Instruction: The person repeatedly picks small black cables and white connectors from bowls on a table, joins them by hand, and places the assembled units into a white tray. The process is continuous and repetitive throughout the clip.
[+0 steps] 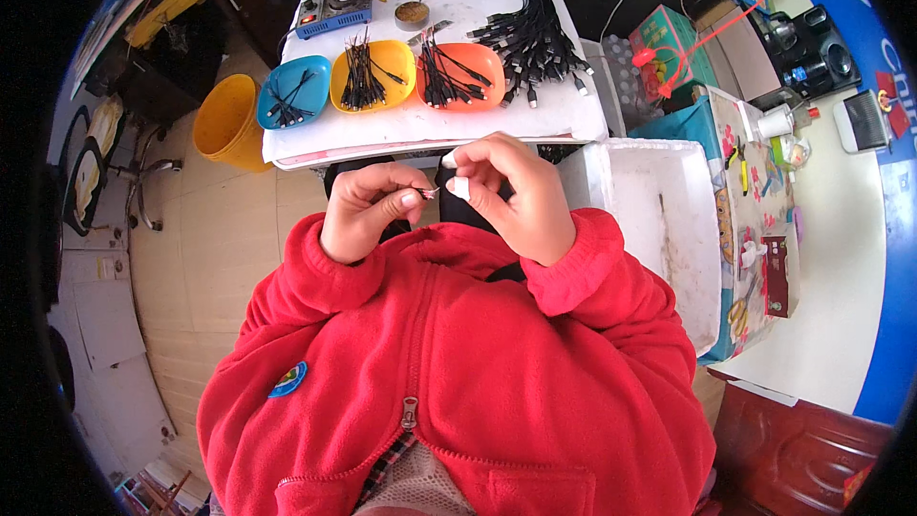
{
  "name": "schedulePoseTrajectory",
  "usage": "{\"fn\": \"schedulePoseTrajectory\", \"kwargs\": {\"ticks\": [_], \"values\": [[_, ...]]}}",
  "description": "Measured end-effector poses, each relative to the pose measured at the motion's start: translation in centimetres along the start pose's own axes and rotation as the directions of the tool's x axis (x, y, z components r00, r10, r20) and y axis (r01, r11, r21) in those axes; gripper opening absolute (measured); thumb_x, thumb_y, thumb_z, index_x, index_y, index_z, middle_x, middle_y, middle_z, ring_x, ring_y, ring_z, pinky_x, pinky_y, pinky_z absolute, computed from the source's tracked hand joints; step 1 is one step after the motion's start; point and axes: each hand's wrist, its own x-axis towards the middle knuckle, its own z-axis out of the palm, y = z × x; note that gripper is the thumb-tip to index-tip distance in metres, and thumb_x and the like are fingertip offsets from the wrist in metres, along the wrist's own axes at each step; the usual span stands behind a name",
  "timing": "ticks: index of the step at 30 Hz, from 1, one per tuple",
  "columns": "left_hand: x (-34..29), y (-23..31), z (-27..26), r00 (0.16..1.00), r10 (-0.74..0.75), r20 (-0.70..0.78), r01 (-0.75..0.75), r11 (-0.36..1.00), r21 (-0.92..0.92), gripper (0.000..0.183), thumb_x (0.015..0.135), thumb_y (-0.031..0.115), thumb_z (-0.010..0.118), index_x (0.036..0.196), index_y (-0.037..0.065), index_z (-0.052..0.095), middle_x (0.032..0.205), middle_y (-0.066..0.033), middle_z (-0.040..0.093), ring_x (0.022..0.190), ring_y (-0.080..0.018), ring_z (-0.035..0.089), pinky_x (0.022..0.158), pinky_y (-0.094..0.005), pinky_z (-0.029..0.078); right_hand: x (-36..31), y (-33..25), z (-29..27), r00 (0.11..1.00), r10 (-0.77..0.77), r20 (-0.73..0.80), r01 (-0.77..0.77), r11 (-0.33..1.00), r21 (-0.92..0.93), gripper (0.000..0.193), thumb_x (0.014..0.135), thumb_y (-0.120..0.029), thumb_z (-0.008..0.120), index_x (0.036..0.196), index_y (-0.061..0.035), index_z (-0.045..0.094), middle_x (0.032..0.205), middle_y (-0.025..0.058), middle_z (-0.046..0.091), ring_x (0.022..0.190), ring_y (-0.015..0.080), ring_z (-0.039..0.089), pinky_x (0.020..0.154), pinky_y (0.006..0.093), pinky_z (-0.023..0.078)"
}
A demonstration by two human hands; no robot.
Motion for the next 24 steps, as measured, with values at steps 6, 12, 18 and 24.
{"fn": "schedulePoseTrajectory", "kwargs": {"ticks": [6,12,18,24], "values": [[0.1,-0.9,-0.2,0.980,-0.135,0.146,0.185,0.881,-0.435,0.013,0.091,0.005,0.060,0.102,-0.002,0.063,0.074,-0.0045,0.059,0.060,-0.0064,0.046,0.051,-0.0200,0.032,0.6,-0.5,-0.4,0.764,-0.618,0.188,0.600,0.571,-0.561,0.025,0.071,0.000,0.068,0.094,-0.0045,0.061,0.085,0.0045,0.060,0.076,0.0224,0.059,0.065,0.0309,0.045],[-0.3,-0.6,0.0,0.975,-0.184,0.121,0.212,0.931,-0.297,0.012,0.091,0.004,0.059,0.101,-0.002,0.064,0.074,-0.0041,0.058,0.061,-0.0069,0.046,0.052,-0.0204,0.033,0.2,-0.6,-0.4,0.973,-0.135,0.185,0.178,0.954,-0.240,0.012,0.086,-0.010,0.062,0.096,-0.0038,0.059,0.080,0.0033,0.057,0.072,0.0130,0.053,0.065,0.0249,0.042],[-0.1,-0.3,-0.2,0.973,-0.186,0.138,0.221,0.924,-0.312,0.012,0.092,0.006,0.059,0.100,-0.002,0.064,0.071,-0.0033,0.056,0.060,-0.0080,0.044,0.051,-0.0213,0.031,0.1,0.9,-0.6,0.885,0.269,0.379,-0.440,0.748,0.497,0.015,0.092,-0.010,0.062,0.102,0.0003,0.059,0.087,-0.0028,0.057,0.076,0.0055,0.051,0.067,0.0211,0.044],[0.5,-1.1,-0.4,0.909,-0.191,0.371,0.400,0.654,-0.643,0.015,0.093,0.009,0.057,0.101,-0.002,0.063,0.065,-0.0006,0.046,0.054,-0.0070,0.031,0.049,-0.0237,0.024,0.7,1.2,-0.5,0.977,-0.176,0.119,0.142,0.958,0.249,0.013,0.083,0.002,0.068,0.094,-0.0010,0.063,0.087,0.0035,0.060,0.080,0.0118,0.059,0.070,0.0252,0.048]]}}
